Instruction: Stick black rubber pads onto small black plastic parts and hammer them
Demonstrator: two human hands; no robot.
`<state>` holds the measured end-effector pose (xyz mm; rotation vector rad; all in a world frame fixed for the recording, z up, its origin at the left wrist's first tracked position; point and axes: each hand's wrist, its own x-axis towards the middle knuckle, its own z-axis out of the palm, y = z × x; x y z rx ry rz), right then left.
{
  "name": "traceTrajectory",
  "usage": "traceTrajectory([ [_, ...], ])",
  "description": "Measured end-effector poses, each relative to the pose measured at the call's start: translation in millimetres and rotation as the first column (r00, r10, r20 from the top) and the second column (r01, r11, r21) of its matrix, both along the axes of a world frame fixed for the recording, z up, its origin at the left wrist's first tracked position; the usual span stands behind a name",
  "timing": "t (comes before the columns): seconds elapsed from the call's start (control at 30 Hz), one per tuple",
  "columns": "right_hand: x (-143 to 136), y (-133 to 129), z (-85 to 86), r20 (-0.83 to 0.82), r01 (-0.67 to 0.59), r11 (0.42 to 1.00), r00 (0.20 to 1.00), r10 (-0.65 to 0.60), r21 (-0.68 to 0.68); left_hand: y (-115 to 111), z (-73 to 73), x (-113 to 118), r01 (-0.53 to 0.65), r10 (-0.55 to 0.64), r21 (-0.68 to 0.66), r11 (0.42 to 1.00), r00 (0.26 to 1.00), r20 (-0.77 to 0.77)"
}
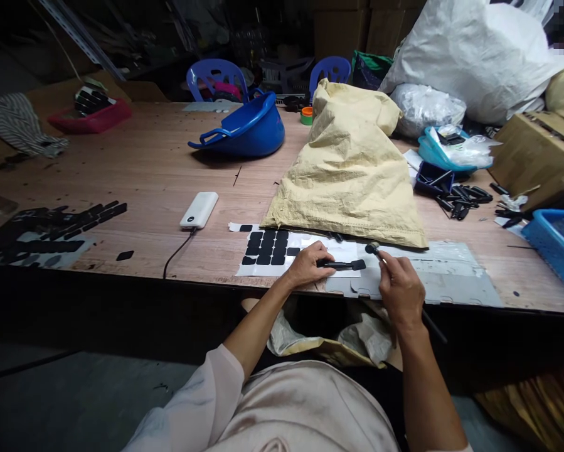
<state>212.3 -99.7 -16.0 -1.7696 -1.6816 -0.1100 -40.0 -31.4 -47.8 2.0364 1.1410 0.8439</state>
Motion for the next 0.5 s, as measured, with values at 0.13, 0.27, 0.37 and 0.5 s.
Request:
traceTrajectory([
  [0.13, 38, 19, -16.3, 0.134, 0.078, 0.993, 0.989, -0.066, -0.090, 0, 2.2, 0, 0.017, -0.016, 0.006, 1.000, 0.998, -0.062],
  [0.27, 49, 26, -32.5, 0.188, 0.098, 0.993, 0.979, -0.084, -0.065, -1, 2.2, -2, 0.045, -0.044, 0.011, 0.999, 0.997, -0.068],
  [0.37, 46, 26, -37.9, 0.199, 0.119, 0.992, 0.974, -0.110, -0.033, 0, 0.6, -4, 0.054, -0.053, 0.017, 0.998, 0.997, -0.059],
  [0.5, 42, 25, -39.4, 0.209, 0.123, 0.992, 0.971, -0.118, -0.012, 2, 0.9, -4, 0.068, -0.066, 0.024, 0.997, 0.995, -0.080],
])
